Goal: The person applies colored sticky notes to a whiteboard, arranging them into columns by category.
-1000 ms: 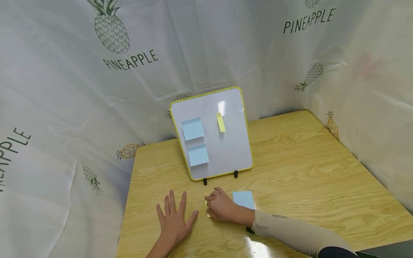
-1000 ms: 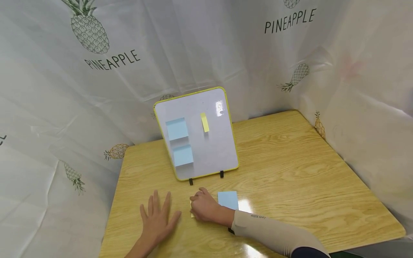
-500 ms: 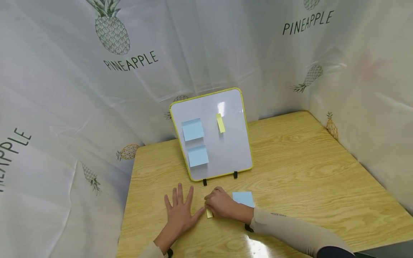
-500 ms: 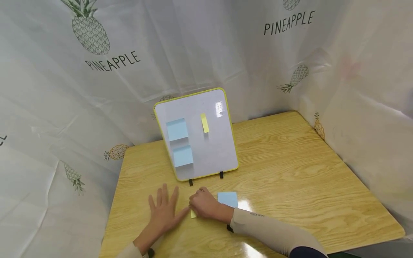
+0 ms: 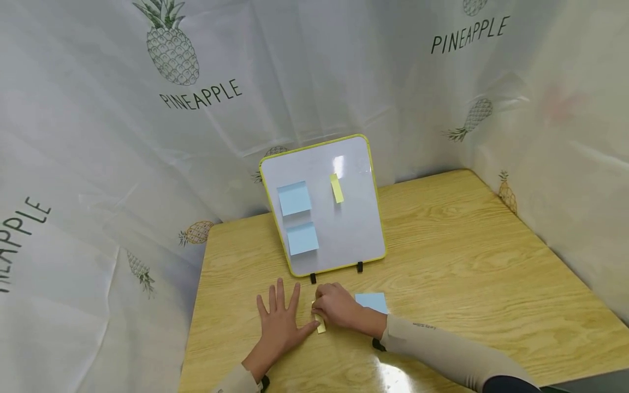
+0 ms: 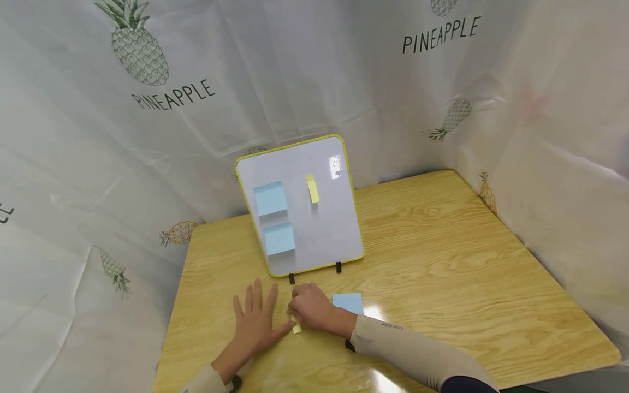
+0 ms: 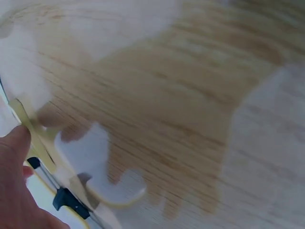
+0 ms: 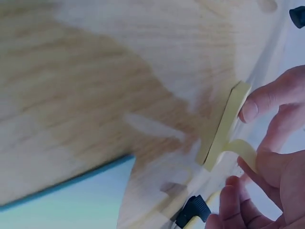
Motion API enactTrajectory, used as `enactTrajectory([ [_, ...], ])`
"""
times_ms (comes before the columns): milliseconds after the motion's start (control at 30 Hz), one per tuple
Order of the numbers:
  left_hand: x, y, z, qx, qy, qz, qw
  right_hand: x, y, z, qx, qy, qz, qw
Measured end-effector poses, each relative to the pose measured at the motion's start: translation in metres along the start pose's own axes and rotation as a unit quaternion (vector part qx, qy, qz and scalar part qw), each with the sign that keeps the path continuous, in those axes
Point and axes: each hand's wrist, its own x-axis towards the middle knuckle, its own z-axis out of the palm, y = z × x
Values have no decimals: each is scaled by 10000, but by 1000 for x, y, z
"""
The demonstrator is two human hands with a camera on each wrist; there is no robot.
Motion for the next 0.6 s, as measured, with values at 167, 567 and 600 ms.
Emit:
enactTrajectory([
  [167, 0, 1, 1, 13, -73, -77, 9999, 3, 6, 0, 220, 368, -80, 9990],
  [567, 1, 2, -2, 23, -222, -190, 9996, 17, 19, -13, 179, 636, 454, 9968],
  [600, 1, 2, -1, -14, -224, -203, 9995, 17, 20, -13, 225, 691, 486, 9962],
])
